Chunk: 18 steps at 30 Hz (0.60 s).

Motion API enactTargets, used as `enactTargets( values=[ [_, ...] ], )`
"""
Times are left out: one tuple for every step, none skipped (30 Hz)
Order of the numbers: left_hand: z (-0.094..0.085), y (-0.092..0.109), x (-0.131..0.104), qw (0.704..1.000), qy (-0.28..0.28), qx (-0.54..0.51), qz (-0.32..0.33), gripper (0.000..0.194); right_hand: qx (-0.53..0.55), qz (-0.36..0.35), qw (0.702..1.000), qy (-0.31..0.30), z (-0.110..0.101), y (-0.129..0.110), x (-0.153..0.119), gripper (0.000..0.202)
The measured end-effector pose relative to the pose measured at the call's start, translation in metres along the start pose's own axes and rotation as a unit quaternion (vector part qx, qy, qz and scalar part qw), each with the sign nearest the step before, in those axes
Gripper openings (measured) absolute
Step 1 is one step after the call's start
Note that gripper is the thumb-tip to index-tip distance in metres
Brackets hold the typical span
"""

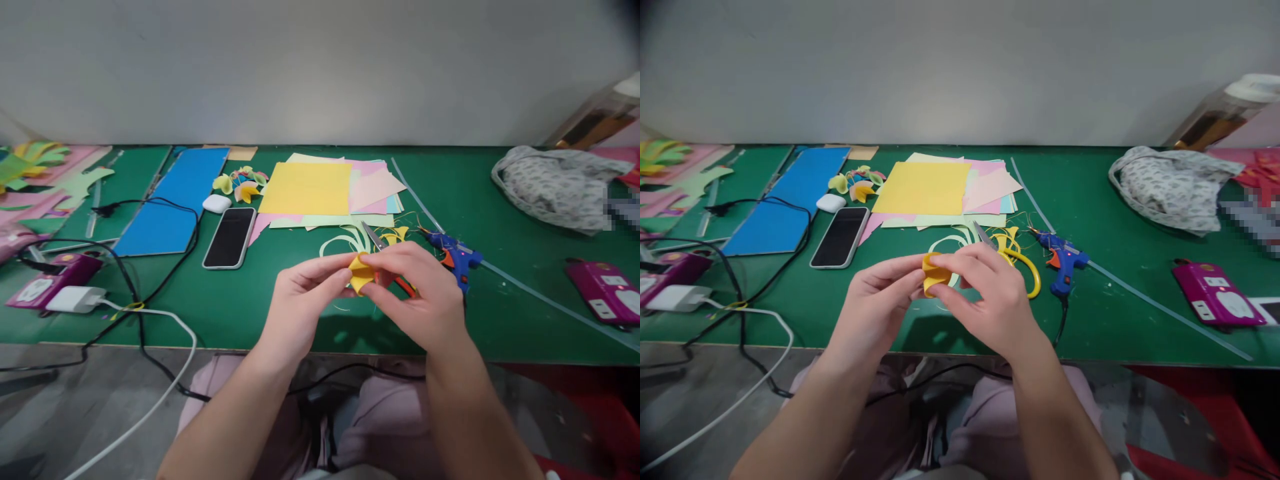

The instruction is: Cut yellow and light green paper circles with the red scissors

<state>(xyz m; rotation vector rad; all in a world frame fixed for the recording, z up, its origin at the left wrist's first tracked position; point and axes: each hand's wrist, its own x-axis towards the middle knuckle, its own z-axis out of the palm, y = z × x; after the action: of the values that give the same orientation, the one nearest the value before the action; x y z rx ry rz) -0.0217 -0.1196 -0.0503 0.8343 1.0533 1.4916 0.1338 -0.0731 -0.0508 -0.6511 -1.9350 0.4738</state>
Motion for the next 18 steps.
enactTargets(
  values=[
    [-0.001,0.001,0.001,1.000,0.004,-0.002,-0.007,0.013,0.005,0.008,1.000,-0.014,-0.001,0.000,-0.001,0.024],
    [-0.001,0.001,0.002,1.000,0.009,0.000,-0.010,0.014,0.013,0.016,0.999,-0.028,-0.001,-0.001,-0.001,0.028],
    [-0.002,0.002,0.003,1.000,0.015,0.002,-0.010,0.014,0.025,0.025,0.999,-0.040,-0.001,-0.001,-0.002,0.031],
    [-0.002,0.002,0.004,1.000,0.019,0.005,-0.007,0.014,0.038,0.032,0.998,-0.047,-0.001,-0.001,-0.002,0.032],
    [-0.003,0.001,0.004,1.000,0.023,0.008,-0.001,0.013,0.050,0.040,0.997,-0.045,0.000,-0.001,-0.003,0.031],
    [-0.003,0.001,0.004,1.000,0.026,0.014,0.009,0.013,0.058,0.048,0.997,-0.035,0.000,-0.001,-0.003,0.030],
    [-0.003,0.000,0.004,0.999,0.028,0.025,0.024,0.013,0.061,0.059,0.996,-0.019,0.001,-0.001,-0.003,0.027],
    [-0.003,0.000,0.003,0.998,0.031,0.040,0.040,0.013,0.059,0.071,0.996,-0.002,0.002,0.000,-0.003,0.026],
    [-0.002,-0.001,0.002,0.996,0.033,0.060,0.057,0.014,0.055,0.083,0.995,0.008,0.004,0.001,-0.003,0.024],
    [-0.002,-0.001,0.002,0.993,0.037,0.081,0.072,0.014,0.050,0.090,0.995,0.011,0.005,0.002,-0.003,0.021],
    [-0.001,-0.002,0.001,0.991,0.041,0.099,0.082,0.014,0.046,0.094,0.995,0.009,0.006,0.003,-0.003,0.017],
    [0.000,-0.003,0.000,0.989,0.046,0.112,0.088,0.014,0.045,0.094,0.995,0.006,0.008,0.004,-0.002,0.013],
    [0.001,-0.003,0.000,0.988,0.048,0.118,0.087,0.014,0.045,0.096,0.994,0.010,0.010,0.005,-0.002,0.010],
    [0.001,-0.004,0.000,0.989,0.048,0.116,0.081,0.016,0.045,0.101,0.994,0.019,0.011,0.006,-0.002,0.010],
    [0.001,-0.005,0.001,0.990,0.046,0.109,0.071,0.017,0.046,0.109,0.992,0.031,0.013,0.006,-0.002,0.011],
    [0.001,-0.006,0.002,0.992,0.044,0.099,0.057,0.017,0.049,0.118,0.991,0.043,0.014,0.007,-0.001,0.011],
    [0.001,-0.007,0.003,0.994,0.042,0.087,0.042,0.017,0.052,0.127,0.989,0.049,0.015,0.007,-0.001,0.011],
    [0.001,-0.008,0.005,0.996,0.043,0.074,0.026,0.015,0.054,0.130,0.989,0.052,0.016,0.007,-0.001,0.011]
  ],
)
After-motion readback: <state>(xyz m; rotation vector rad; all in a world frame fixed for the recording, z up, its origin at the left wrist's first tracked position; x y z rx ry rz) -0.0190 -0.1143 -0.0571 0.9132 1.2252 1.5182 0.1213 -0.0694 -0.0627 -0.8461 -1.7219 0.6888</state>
